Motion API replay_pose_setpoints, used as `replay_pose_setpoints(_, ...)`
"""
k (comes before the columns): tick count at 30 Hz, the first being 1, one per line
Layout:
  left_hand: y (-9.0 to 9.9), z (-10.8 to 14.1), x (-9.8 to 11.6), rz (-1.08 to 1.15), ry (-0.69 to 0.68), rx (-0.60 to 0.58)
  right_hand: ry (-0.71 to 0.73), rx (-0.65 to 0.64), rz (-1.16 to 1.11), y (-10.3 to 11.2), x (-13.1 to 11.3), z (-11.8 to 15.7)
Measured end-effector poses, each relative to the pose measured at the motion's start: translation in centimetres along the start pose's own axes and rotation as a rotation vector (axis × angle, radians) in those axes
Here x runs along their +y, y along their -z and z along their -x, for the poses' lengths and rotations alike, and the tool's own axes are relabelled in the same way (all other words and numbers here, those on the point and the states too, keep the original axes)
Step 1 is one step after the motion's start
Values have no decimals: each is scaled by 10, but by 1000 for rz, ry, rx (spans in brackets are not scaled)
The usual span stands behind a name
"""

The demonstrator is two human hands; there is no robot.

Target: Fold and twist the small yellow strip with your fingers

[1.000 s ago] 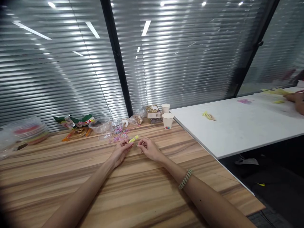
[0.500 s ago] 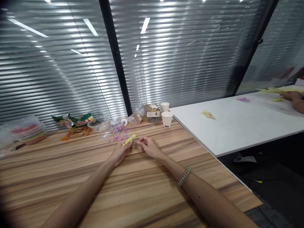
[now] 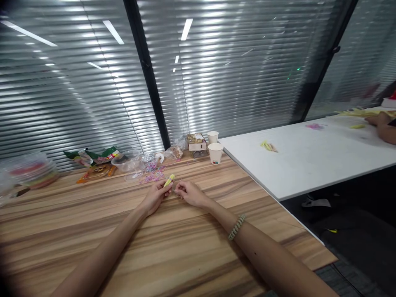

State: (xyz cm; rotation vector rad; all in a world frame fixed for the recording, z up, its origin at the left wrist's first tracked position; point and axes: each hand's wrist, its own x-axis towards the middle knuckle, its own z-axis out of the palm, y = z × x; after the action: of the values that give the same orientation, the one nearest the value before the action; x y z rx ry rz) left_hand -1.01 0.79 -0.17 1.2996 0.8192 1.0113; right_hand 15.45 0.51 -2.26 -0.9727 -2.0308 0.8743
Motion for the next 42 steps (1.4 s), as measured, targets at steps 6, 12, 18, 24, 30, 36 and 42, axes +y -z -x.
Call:
replay_pose_setpoints(6, 0, -1, -2, -91, -31, -17, 11, 3, 38, 0, -2, 0)
replay_pose_setpoints(12, -3, 2, 0, -186, -65, -39, 8, 7, 62, 1, -3, 0)
replay_pose_setpoints(18, -6, 4, 2, -247, -100, -67, 27, 2, 90, 0, -3, 1)
replay_pose_setpoints(24, -7, 4, 1, -255, -88, -49, 19, 0, 129, -1, -3, 1)
replay_pose_setpoints(30, -7, 5, 3, -290, -89, -32, 45, 10, 138, -1, -5, 1)
replay_pose_setpoints(36, -7, 3, 1, -309, -91, -43, 69, 12, 158, -1, -6, 2)
replay_pose_setpoints(42, -5, 2, -1, -338, -95, -57, 66, 13, 182, 0, -10, 3)
